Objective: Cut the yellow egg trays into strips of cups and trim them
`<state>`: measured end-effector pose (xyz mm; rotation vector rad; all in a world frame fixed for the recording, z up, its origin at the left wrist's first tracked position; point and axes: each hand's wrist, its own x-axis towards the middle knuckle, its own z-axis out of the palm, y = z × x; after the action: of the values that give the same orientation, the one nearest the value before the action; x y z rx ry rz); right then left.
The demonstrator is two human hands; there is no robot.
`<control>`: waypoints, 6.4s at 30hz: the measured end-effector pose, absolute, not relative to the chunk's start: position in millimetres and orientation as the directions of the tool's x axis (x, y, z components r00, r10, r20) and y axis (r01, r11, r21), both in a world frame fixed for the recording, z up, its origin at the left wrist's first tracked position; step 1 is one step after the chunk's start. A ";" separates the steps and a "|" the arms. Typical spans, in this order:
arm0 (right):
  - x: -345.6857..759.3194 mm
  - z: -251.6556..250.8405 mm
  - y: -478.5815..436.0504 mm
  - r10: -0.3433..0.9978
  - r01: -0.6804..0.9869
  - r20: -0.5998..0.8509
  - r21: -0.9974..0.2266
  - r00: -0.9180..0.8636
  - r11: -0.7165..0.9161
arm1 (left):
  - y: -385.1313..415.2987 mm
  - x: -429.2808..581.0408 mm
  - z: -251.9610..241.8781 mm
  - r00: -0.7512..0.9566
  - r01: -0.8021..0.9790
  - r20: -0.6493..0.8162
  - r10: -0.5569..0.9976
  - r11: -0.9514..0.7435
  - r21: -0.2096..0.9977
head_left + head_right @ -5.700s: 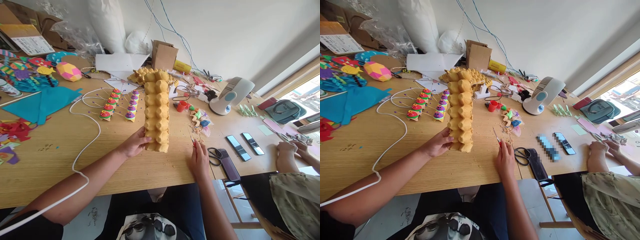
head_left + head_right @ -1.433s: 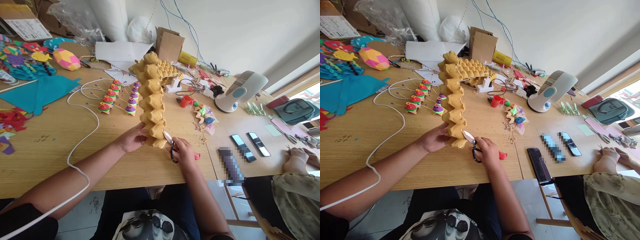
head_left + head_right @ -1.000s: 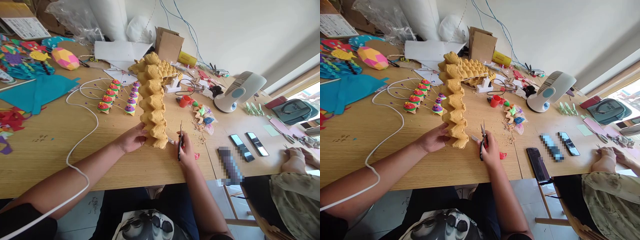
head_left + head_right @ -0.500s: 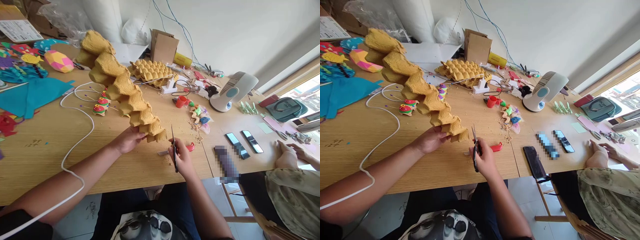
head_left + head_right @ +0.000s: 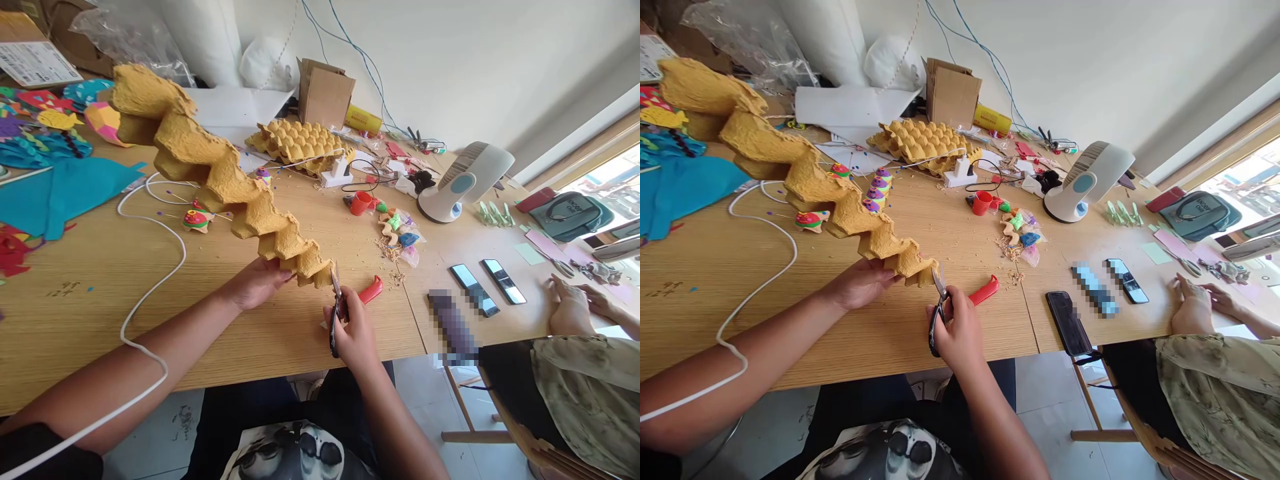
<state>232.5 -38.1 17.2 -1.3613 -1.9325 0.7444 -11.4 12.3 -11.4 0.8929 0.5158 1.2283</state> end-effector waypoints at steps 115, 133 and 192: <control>261.1 33.9 -42.6 0.963 0.571 0.077 -0.792 -0.260 0.217 | 2.9 -8.9 -4.0 0.451 -0.411 0.086 0.888 0.122 0.903; 254.4 30.9 -45.8 0.939 0.836 0.288 -0.454 -0.190 0.309 | 4.6 -11.3 -14.3 0.467 -0.404 0.120 0.876 0.091 0.910; 248.0 30.8 -20.5 0.982 0.056 0.184 -0.981 -0.049 0.187 | 0.9 -12.3 -10.7 0.505 -0.370 0.083 0.859 0.129 0.920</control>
<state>248.0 -20.5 30.8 -1.0918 -1.3683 1.0717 -12.3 0.9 -10.7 1.1053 0.5449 0.9606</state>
